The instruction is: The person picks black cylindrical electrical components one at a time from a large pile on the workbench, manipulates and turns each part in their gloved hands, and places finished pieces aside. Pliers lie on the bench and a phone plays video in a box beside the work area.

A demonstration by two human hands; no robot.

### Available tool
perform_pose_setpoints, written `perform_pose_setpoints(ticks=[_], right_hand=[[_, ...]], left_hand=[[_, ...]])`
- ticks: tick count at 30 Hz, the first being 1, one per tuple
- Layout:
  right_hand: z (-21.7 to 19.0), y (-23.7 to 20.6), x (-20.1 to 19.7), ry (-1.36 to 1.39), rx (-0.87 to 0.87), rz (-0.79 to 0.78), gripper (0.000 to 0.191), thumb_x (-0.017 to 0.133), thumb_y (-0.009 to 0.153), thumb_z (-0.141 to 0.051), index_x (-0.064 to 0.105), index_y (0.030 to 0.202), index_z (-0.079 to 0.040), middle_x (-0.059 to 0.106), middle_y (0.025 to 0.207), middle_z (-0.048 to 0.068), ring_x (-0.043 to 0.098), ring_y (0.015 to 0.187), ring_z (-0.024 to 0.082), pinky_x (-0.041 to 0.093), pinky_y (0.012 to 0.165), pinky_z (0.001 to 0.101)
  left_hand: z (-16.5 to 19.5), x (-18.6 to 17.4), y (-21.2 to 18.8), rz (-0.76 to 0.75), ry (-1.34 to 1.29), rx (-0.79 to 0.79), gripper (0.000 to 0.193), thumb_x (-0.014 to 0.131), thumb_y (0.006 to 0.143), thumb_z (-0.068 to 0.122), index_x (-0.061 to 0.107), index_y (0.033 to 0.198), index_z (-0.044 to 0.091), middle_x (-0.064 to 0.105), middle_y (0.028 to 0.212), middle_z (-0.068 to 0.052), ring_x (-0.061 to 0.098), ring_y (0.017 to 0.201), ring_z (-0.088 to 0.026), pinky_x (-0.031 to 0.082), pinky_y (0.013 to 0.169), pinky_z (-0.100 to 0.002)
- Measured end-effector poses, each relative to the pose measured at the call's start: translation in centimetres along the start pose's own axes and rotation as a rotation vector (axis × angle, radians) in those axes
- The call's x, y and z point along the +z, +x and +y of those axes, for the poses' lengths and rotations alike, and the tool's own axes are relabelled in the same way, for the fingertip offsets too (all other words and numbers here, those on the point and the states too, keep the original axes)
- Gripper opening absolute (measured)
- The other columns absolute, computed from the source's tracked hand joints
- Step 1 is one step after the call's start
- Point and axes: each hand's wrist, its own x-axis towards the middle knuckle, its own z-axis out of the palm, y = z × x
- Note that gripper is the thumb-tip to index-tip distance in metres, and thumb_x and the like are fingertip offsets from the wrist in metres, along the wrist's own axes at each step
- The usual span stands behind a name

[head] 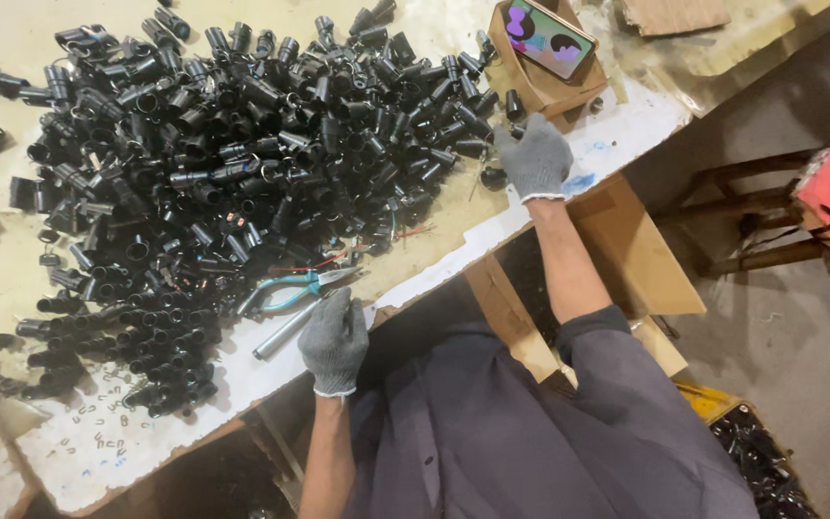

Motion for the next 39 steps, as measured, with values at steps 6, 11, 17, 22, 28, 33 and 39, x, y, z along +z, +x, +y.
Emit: perform_pose_setpoints(ticks=[6,11,17,22,28,33,39], right_hand=[[-1.8,1.2,-0.9,-0.089,0.142,-0.017,0.047,0.076,0.086,-0.050,0.071,0.089,-0.003,0.072,0.082,0.022,0.072,0.078,0.040,0.055,0.068,0.0513],[-2.3,0.8,-1.0,-0.127,0.115,0.020,0.045,0.076,0.087,-0.047,0.071,0.087,-0.002,0.073,0.082,0.022,0.071,0.078,0.041,0.055,0.067,0.0526],[-2.4,1.2,-0.8,-0.126,0.096,0.031,0.030,0.074,0.084,-0.035,0.074,0.086,-0.005,0.073,0.082,0.021,0.072,0.078,0.040,0.056,0.069,0.0514],[-2.0,1.0,-0.9,-0.108,0.048,0.105,0.024,0.075,0.080,-0.029,0.075,0.082,-0.005,0.073,0.080,0.022,0.071,0.075,0.041,0.055,0.067,0.0522],[0.7,-2.1,-0.9,0.622,0.041,0.184,0.027,0.074,0.092,-0.029,0.074,0.086,-0.003,0.072,0.079,0.009,0.067,0.068,0.020,0.053,0.065,0.0343],[-1.6,-14.0,1.4,1.506,0.358,-0.622,0.025,0.068,0.084,-0.010,0.070,0.107,-0.001,0.072,0.091,0.000,0.061,0.076,0.008,0.048,0.067,0.0229],[-5.2,-22.6,3.0,1.620,0.363,-1.071,0.020,0.062,0.089,-0.013,0.072,0.100,0.001,0.068,0.088,0.001,0.060,0.081,0.007,0.049,0.074,0.0228]], left_hand=[[0.1,0.0,0.2,0.036,0.024,0.008,0.023,0.079,0.087,0.011,0.074,0.110,0.006,0.075,0.096,-0.012,0.072,0.078,-0.027,0.057,0.072,-0.037],[0.4,-0.2,0.4,0.019,0.012,-0.018,0.022,0.080,0.087,0.011,0.075,0.108,0.005,0.075,0.094,-0.013,0.072,0.076,-0.028,0.057,0.071,-0.038],[0.7,-0.4,0.7,0.028,0.010,0.045,0.022,0.079,0.088,0.011,0.073,0.108,0.005,0.075,0.098,-0.014,0.074,0.085,-0.029,0.058,0.077,-0.038],[0.5,-0.3,0.5,0.014,-0.011,0.004,0.022,0.079,0.087,0.011,0.075,0.107,0.004,0.076,0.096,-0.014,0.074,0.081,-0.029,0.058,0.075,-0.038],[0.3,-0.2,0.4,0.020,-0.025,-0.035,0.023,0.079,0.086,0.011,0.075,0.108,0.005,0.076,0.097,-0.014,0.073,0.077,-0.025,0.058,0.074,-0.036],[2.0,-0.8,0.4,-0.046,-0.340,-0.231,0.028,0.078,0.085,0.006,0.074,0.113,0.004,0.075,0.108,-0.012,0.072,0.085,-0.021,0.058,0.072,-0.033],[5.1,-1.2,-1.3,-0.179,-0.576,-0.284,0.028,0.073,0.086,-0.001,0.074,0.114,0.001,0.070,0.121,-0.012,0.069,0.111,-0.022,0.056,0.094,-0.032]])
